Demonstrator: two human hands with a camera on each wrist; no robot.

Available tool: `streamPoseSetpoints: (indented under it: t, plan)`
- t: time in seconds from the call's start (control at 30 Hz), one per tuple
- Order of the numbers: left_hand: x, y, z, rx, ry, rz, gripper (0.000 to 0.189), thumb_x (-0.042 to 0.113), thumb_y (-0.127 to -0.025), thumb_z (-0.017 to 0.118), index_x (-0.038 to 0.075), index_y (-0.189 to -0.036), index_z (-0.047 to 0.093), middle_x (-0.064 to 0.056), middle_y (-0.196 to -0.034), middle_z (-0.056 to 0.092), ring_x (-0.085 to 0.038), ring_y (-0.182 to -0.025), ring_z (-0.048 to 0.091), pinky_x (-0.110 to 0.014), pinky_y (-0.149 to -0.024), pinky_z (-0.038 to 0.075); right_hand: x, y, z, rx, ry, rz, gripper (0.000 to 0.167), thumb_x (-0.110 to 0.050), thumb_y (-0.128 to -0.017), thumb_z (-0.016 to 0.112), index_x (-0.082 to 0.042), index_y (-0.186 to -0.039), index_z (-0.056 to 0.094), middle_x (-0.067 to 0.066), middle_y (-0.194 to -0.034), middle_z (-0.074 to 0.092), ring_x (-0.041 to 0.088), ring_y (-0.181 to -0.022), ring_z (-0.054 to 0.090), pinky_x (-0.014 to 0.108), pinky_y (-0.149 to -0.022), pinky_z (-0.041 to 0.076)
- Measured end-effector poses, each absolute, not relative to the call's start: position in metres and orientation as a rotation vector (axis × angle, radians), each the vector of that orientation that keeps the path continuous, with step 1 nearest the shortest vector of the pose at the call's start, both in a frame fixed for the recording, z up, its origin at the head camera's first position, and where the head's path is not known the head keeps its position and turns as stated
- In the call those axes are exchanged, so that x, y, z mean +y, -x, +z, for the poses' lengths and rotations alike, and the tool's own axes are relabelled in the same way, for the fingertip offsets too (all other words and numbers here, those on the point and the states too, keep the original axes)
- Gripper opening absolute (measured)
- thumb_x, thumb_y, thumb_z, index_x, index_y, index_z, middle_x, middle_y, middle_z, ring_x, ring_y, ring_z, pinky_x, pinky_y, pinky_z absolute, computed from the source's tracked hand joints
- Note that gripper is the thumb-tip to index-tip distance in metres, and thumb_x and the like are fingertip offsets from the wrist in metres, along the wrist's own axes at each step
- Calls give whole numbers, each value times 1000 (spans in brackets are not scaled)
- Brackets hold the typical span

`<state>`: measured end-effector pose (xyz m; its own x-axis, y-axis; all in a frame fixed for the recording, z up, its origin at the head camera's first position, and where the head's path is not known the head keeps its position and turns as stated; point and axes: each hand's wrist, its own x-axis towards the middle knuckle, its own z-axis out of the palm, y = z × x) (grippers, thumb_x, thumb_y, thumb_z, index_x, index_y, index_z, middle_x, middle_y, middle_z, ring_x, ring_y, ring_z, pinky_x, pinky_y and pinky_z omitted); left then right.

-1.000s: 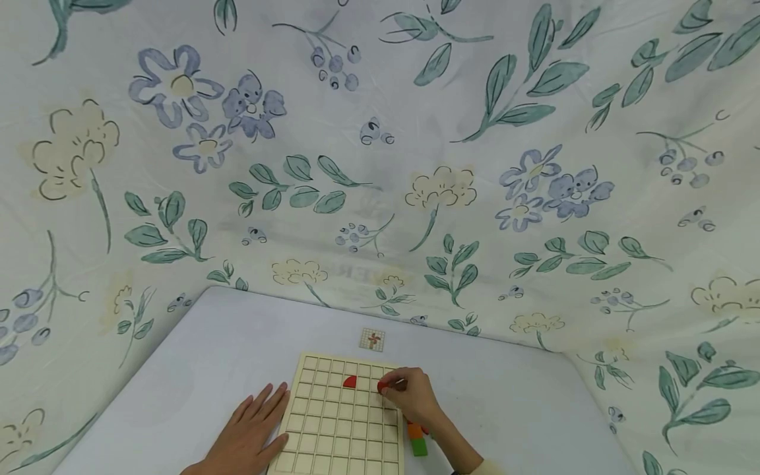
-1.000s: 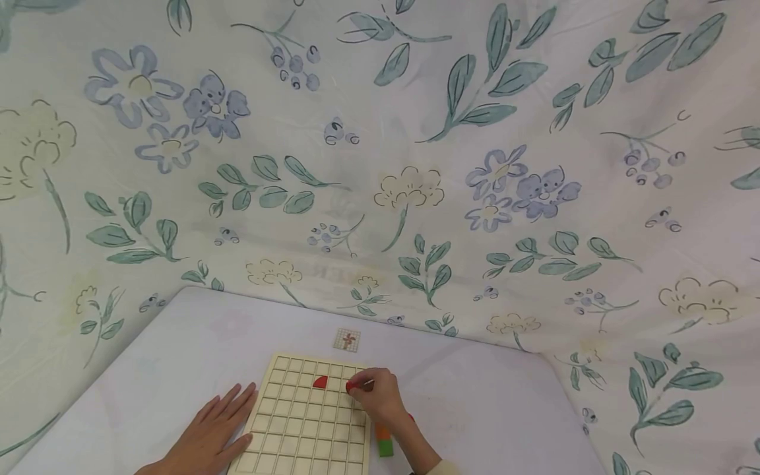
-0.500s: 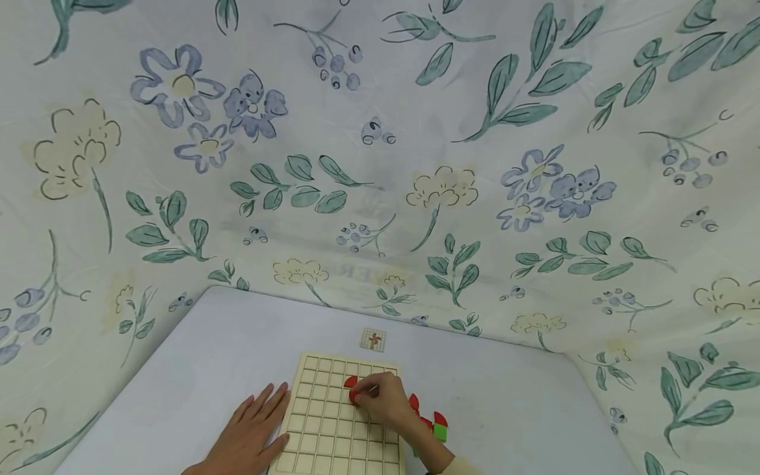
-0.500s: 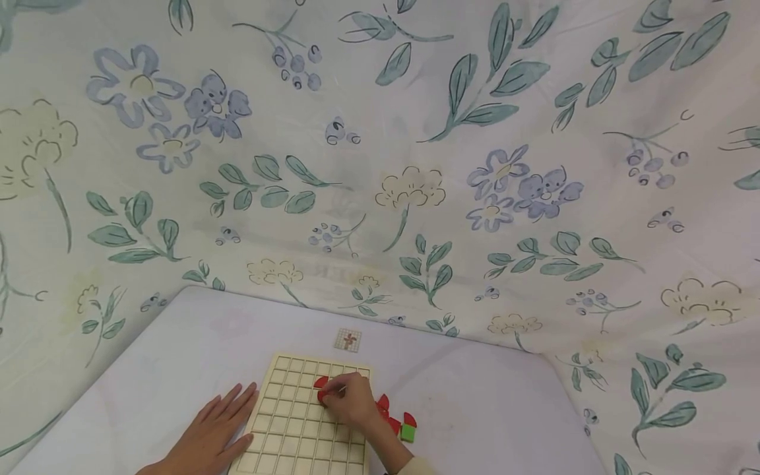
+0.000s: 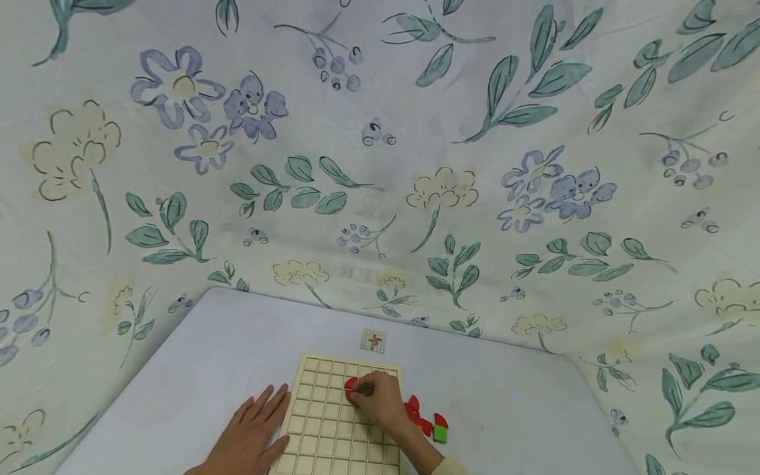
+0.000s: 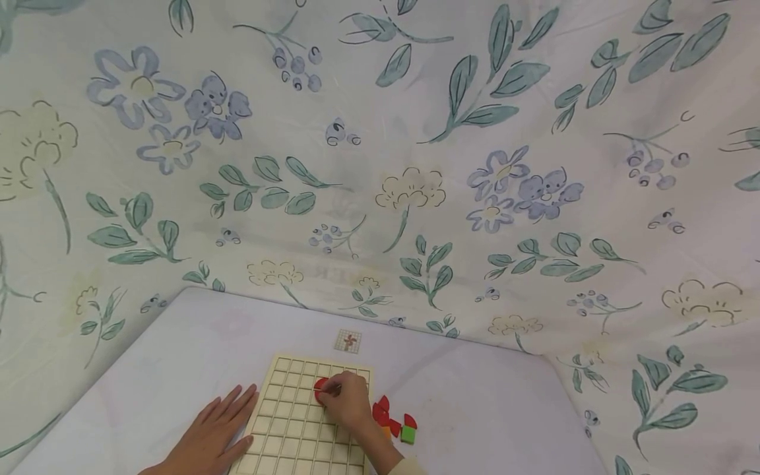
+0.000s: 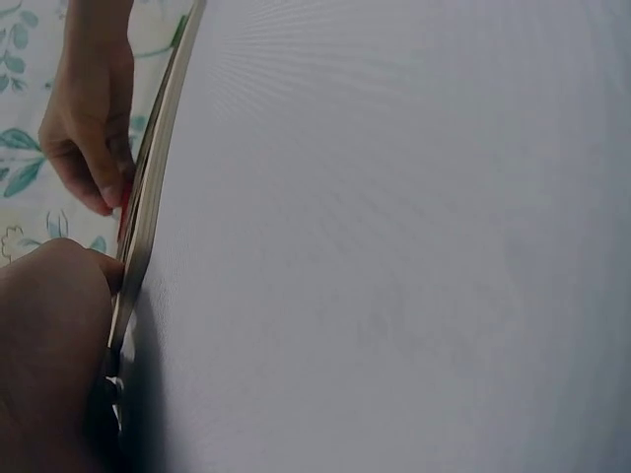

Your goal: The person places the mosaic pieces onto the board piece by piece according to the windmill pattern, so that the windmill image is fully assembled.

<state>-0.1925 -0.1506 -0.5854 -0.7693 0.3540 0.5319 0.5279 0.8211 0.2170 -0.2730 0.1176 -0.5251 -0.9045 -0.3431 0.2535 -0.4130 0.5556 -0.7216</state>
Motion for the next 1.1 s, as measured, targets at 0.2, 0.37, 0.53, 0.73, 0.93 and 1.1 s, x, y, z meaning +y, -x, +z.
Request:
streamPoseSetpoints:
  t: [0.2,0.37,0.53,0.73,0.93,1.1]
  plan:
    - [-151,192,-585,-2540,647,-490,68,41,-94,63,0,-145,46,-16,-148,45,-15,-148,13,-24,-113,-11,120,271,-522,-2712,-730,1326,7,-5,-80,81,-7,-84,75,-4,-81,67,4,-69,60,22,-62,52]
    - [-149,189,-576,-2586,631,-539,66,41,-94,63,-2,-143,49,-16,-149,43,-18,-147,17,-22,-111,-11,119,272,-528,-2664,-792,1224,7,-3,-80,81,-7,-82,76,-3,-81,65,3,-70,59,20,-62,51]
    - [-148,188,-573,-2575,636,-531,65,40,-94,62,-2,-142,49,-17,-148,44,-18,-147,17,-22,-112,-11,117,274,-532,-2642,-767,1141,9,-4,-80,82,-9,-79,75,-6,-79,64,2,-70,58,19,-61,50]
    - [-148,189,-574,-2581,623,-533,66,41,-94,63,-2,-142,49,-16,-148,44,-20,-146,21,-23,-111,-11,114,272,-530,-2624,-765,1148,10,-3,-80,81,-9,-77,74,-4,-77,62,2,-67,58,18,-59,50]
    - [-149,191,-579,-2577,623,-495,67,41,-94,63,1,-145,46,-15,-149,44,-16,-147,15,-24,-112,-10,115,271,-531,-2586,-804,1122,11,-1,-80,79,-8,-75,73,-3,-75,60,3,-66,57,17,-59,49]
    - [-149,191,-579,-2577,625,-505,67,41,-94,63,-1,-143,48,-17,-147,45,-13,-147,11,-23,-112,-11,120,271,-531,-2571,-803,1090,9,-3,-80,80,-9,-76,74,-6,-76,60,3,-67,54,18,-59,48]
